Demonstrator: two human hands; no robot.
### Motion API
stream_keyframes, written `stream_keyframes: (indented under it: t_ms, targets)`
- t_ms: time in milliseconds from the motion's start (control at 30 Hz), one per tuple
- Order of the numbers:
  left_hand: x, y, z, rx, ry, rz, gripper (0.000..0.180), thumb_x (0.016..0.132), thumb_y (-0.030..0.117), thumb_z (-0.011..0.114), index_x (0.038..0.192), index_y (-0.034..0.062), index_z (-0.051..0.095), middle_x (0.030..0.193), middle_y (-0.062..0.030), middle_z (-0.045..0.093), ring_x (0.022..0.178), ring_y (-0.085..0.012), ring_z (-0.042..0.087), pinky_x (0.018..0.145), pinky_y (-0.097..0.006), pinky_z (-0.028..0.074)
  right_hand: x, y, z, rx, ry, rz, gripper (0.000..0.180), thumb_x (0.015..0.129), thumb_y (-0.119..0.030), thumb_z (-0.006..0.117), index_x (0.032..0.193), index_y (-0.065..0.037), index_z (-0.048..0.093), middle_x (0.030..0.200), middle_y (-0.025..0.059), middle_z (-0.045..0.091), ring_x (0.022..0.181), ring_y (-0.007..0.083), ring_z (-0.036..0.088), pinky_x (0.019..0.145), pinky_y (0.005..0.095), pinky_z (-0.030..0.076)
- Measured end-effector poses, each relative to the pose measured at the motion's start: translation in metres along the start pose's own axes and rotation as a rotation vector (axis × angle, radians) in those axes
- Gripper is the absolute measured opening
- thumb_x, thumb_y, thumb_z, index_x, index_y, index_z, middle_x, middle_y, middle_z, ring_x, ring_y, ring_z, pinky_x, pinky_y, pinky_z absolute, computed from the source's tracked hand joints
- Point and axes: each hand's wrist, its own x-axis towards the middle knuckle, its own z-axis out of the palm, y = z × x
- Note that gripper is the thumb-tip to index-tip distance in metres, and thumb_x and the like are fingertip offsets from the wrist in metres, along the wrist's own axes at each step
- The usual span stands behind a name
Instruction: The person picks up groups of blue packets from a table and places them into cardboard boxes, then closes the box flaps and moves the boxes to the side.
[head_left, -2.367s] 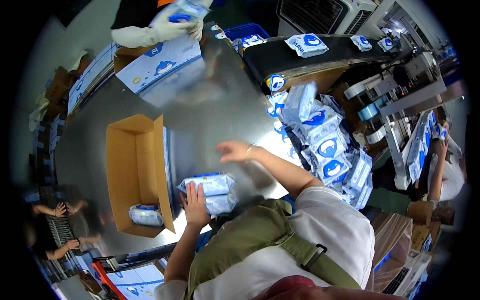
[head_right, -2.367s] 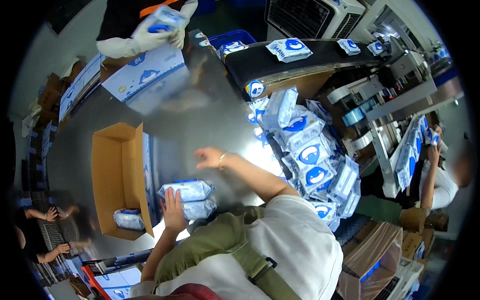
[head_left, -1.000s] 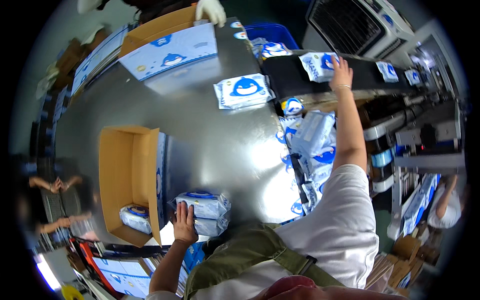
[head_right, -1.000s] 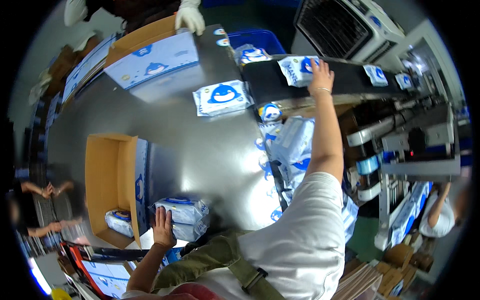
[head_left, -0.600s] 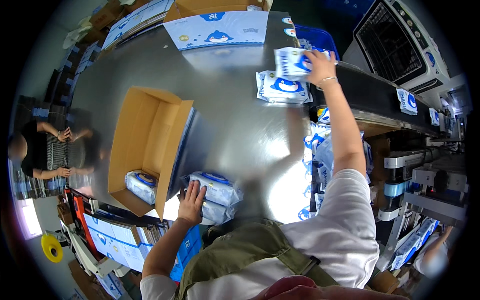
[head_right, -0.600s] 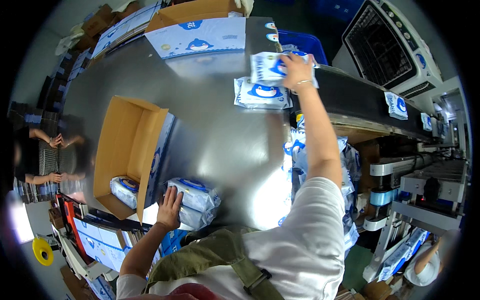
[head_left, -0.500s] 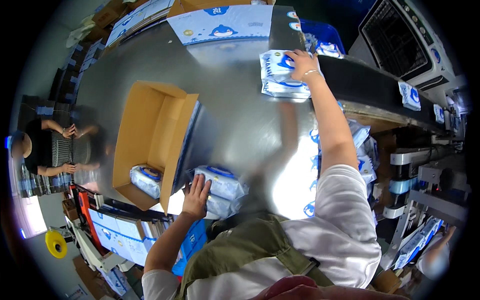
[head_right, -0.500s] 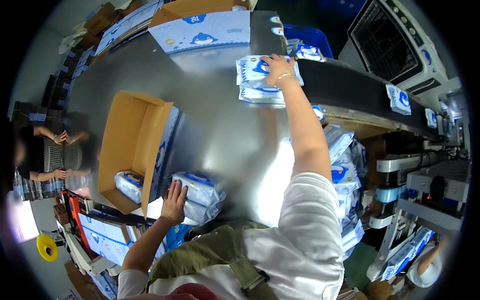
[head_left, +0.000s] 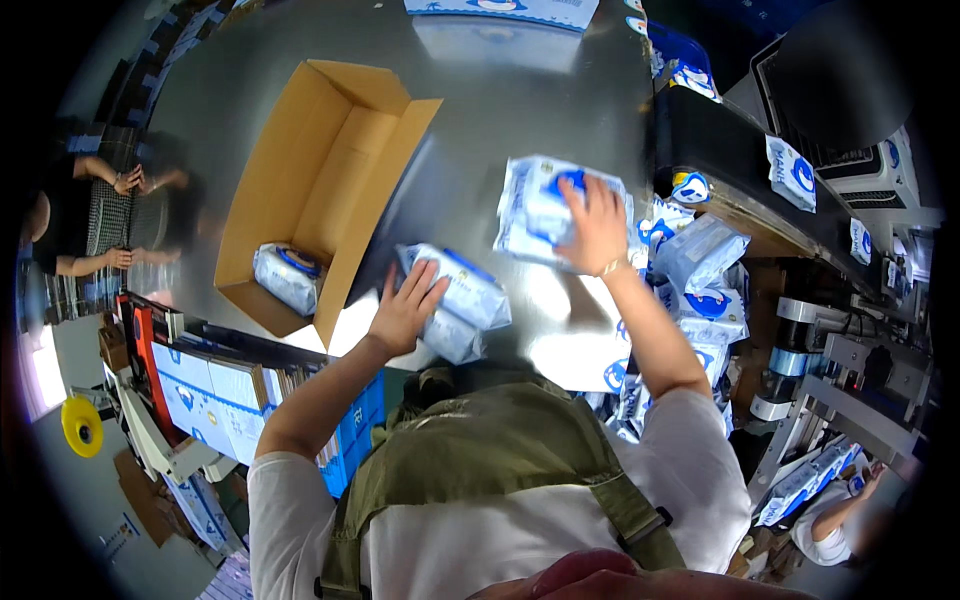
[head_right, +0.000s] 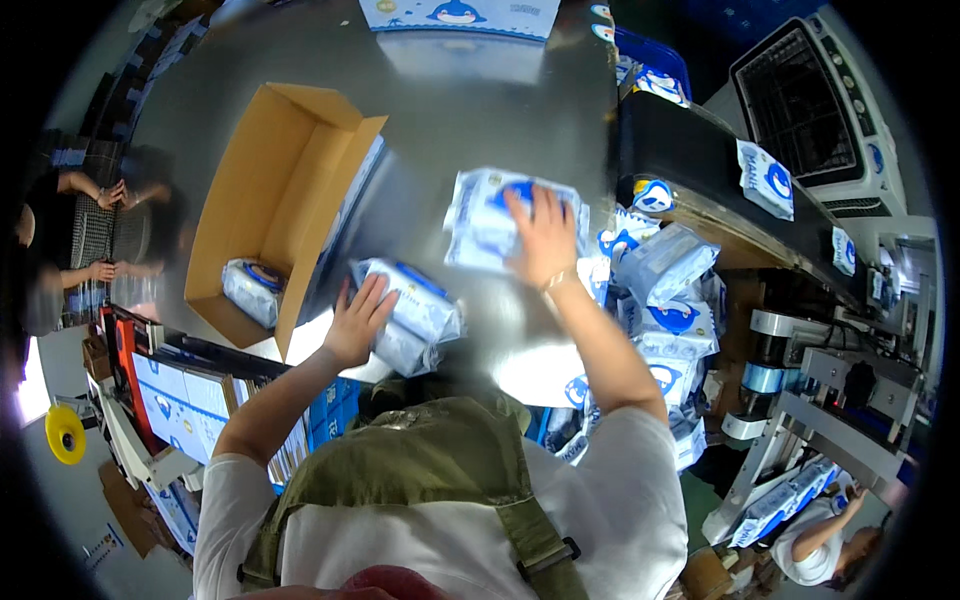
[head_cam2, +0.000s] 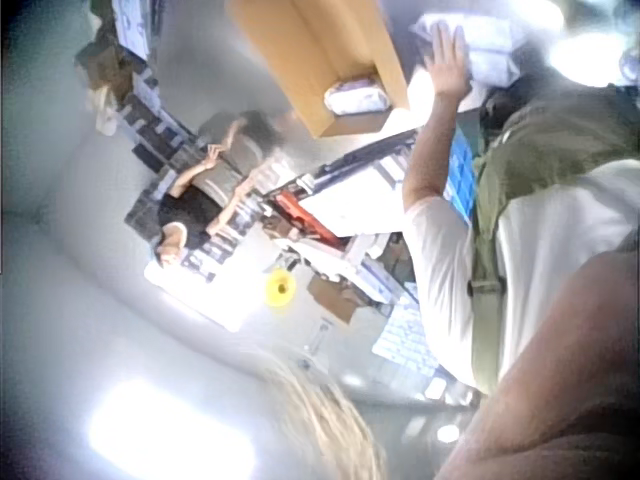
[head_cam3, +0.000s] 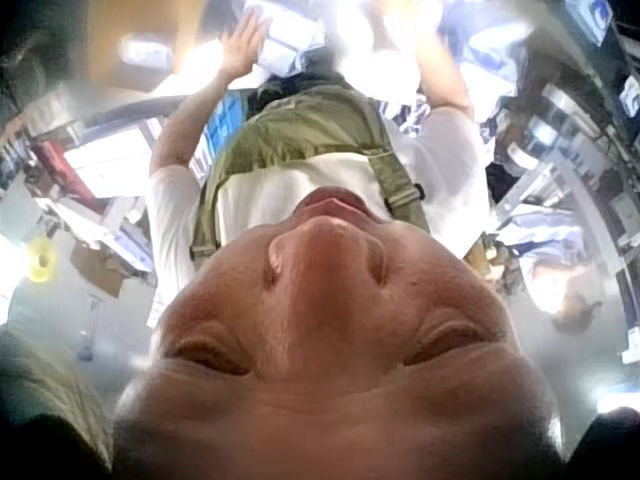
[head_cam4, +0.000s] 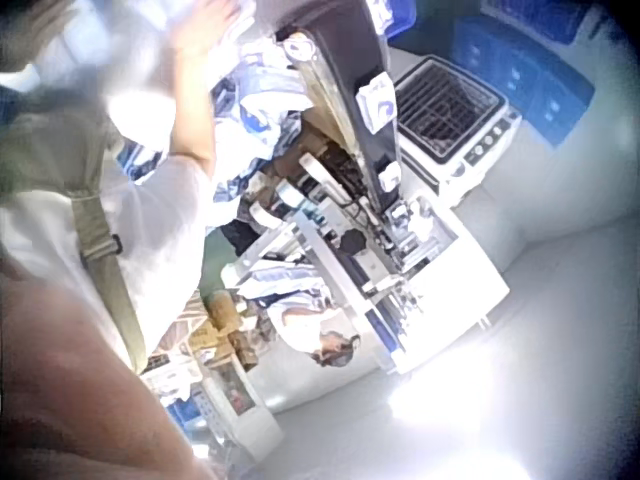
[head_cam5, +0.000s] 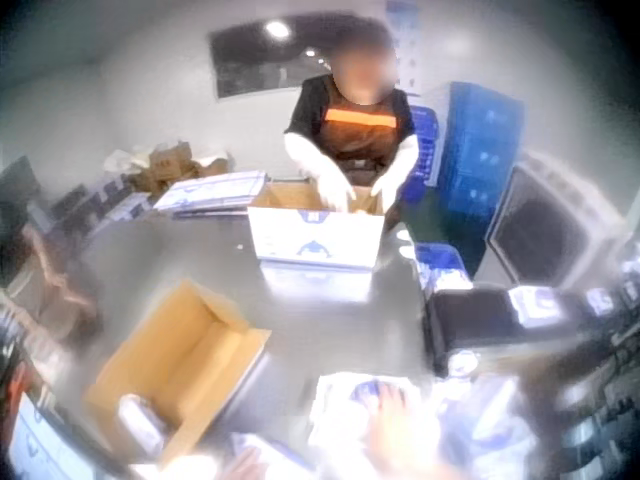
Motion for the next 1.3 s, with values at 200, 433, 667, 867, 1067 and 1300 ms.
stream_keyframes:
  t_ms: [200,433,667,867,1067,1300]
  targets:
    - [-0.011,0.034,0.061,-0.660,0.460,-0.756,0.088,0.060,0.004,0.065,0.139,0.0070,0.027,0.136,-0.0159,0.034,0.127,-0.0301,0.033,0.102,-0.057,0.027,0.092,0.096,0.033,0.497,-0.541,0.289,0.108,0.046,-0.053,0.082,0.132,0.000,0.042,0.122,0.0227,0.055,0.115,0.0322,0.053,0.096,0.0339,0.041]
    - [-0.003,0.059,0.049,-2.157,0.481,-1.146,0.058,0.071,0.015,0.072,0.119,-0.0030,0.046,0.101,-0.0130,0.062,0.083,-0.0234,0.062,0.077,-0.037,0.050,0.036,0.021,0.070,1.295,-0.614,0.502,0.079,0.063,-0.024,0.077,0.130,0.002,0.043,0.114,0.0146,0.058,0.103,0.0246,0.057,0.090,0.0334,0.044]
    - [-0.040,0.075,0.016,-1.889,0.637,-0.731,0.073,0.062,0.019,0.079,0.123,-0.0014,0.044,0.112,-0.0145,0.059,0.104,-0.0243,0.057,0.093,-0.036,0.043,-0.046,0.080,0.092,1.789,-0.188,0.768,0.055,0.072,-0.014,0.061,0.122,0.004,0.049,0.107,0.0137,0.061,0.097,0.0256,0.060,0.090,0.0361,0.046]
    - [-0.056,0.023,-0.066,-1.389,1.253,-0.437,0.079,0.071,0.035,0.073,0.131,-0.0028,0.037,0.118,-0.0180,0.054,0.110,-0.0285,0.053,0.095,-0.038,0.039,0.053,0.012,-0.044,1.891,0.211,0.088,0.067,0.080,-0.030,0.054,0.137,-0.001,0.034,0.136,0.0142,0.042,0.126,0.0315,0.040,0.106,0.0436,0.030]
    - [-0.064,-0.087,-0.063,-1.399,1.466,-0.574,0.068,0.079,0.041,0.066,0.125,-0.0039,0.042,0.116,-0.0196,0.055,0.107,-0.0293,0.054,0.092,-0.036,0.042,0.222,-0.111,-0.049,1.530,0.204,-0.074,0.057,0.074,-0.024,0.065,0.123,-0.001,0.048,0.104,0.0056,0.057,0.095,0.0177,0.053,0.087,0.0307,0.041]
    - [-0.062,-0.064,-0.035,-0.397,0.530,-0.979,0.062,0.078,0.033,0.066,0.125,-0.0011,0.044,0.115,-0.0170,0.054,0.109,-0.0321,0.051,0.093,-0.041,0.040,0.319,-0.200,0.032,0.146,0.136,-0.121,0.045,0.074,-0.040,0.065,0.106,-0.007,0.066,0.115,0.0183,0.060,0.111,0.0319,0.053,0.094,0.0385,0.043]
